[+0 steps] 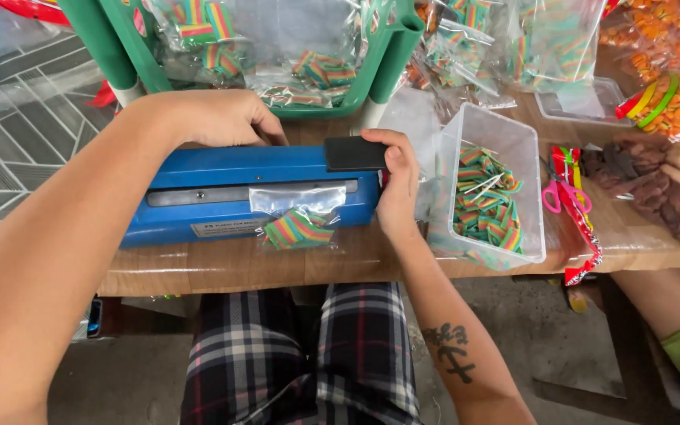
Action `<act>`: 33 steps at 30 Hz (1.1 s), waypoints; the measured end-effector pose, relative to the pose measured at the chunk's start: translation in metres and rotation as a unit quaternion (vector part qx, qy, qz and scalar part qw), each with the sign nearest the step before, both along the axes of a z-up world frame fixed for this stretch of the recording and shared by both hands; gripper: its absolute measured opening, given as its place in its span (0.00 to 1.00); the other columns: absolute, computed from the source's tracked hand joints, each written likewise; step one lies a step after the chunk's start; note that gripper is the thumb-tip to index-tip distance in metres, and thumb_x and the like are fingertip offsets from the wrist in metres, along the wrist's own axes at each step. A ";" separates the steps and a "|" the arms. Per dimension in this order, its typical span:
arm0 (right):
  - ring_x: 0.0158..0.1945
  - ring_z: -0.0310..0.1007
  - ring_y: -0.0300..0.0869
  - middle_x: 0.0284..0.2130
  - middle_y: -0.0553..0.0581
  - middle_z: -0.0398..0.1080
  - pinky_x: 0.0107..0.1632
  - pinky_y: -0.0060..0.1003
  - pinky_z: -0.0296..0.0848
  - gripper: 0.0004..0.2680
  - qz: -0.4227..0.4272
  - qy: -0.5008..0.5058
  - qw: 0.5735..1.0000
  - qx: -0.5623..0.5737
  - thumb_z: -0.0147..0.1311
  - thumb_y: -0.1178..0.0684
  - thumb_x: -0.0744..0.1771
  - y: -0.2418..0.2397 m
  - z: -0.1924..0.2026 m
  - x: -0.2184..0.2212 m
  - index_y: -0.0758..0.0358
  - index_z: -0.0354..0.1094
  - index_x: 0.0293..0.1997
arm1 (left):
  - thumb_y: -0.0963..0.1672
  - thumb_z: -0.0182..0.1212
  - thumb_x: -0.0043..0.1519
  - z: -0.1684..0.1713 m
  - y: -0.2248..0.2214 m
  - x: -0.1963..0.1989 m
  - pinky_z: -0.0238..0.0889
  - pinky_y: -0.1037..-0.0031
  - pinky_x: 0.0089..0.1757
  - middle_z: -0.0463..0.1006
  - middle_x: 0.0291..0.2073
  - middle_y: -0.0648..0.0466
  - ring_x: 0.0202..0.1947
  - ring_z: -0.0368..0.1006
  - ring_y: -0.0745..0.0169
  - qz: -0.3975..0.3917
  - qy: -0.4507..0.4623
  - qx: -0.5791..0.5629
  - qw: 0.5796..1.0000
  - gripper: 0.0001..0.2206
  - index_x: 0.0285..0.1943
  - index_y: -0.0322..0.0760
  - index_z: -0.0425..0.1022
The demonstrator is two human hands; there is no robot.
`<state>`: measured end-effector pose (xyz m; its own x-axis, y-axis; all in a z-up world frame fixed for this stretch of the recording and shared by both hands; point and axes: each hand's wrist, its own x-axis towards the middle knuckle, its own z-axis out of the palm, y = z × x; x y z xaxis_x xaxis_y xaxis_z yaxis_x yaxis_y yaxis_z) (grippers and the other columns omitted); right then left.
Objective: The person fills small plastic bags with colorful snack items, seals them using a blue heat sealer, and places the finished packets aside.
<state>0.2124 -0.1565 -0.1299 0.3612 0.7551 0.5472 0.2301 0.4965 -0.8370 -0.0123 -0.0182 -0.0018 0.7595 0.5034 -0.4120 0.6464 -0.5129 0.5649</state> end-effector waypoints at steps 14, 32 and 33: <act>0.45 0.70 0.42 0.40 0.56 0.69 0.51 0.41 0.76 0.16 -0.095 -0.018 0.995 0.016 0.32 0.48 0.72 0.011 -0.025 0.004 0.63 0.72 0.49 | 0.62 0.38 0.65 -0.034 -0.047 0.091 0.73 0.48 0.45 0.83 0.34 0.40 0.43 0.81 0.35 0.041 -0.114 0.254 0.960 0.34 0.38 0.37 0.84; 0.55 0.68 0.48 0.48 0.61 0.70 0.59 0.43 0.71 0.17 -0.047 -0.020 0.997 0.051 0.33 0.43 0.72 0.018 -0.048 0.002 0.61 0.70 0.47 | 0.43 0.45 0.72 -0.013 -0.074 0.128 0.72 0.50 0.49 0.45 0.78 0.47 0.74 0.38 0.32 -0.085 0.013 0.311 0.946 0.29 0.81 0.62 0.42; 0.55 0.68 0.48 0.48 0.61 0.70 0.59 0.43 0.71 0.17 -0.047 -0.021 0.997 0.049 0.33 0.43 0.72 0.015 -0.046 -0.002 0.61 0.70 0.47 | 0.43 0.45 0.72 -0.025 -0.074 0.134 0.72 0.50 0.49 0.45 0.78 0.47 0.74 0.38 0.32 -0.085 0.012 0.309 0.947 0.29 0.81 0.62 0.42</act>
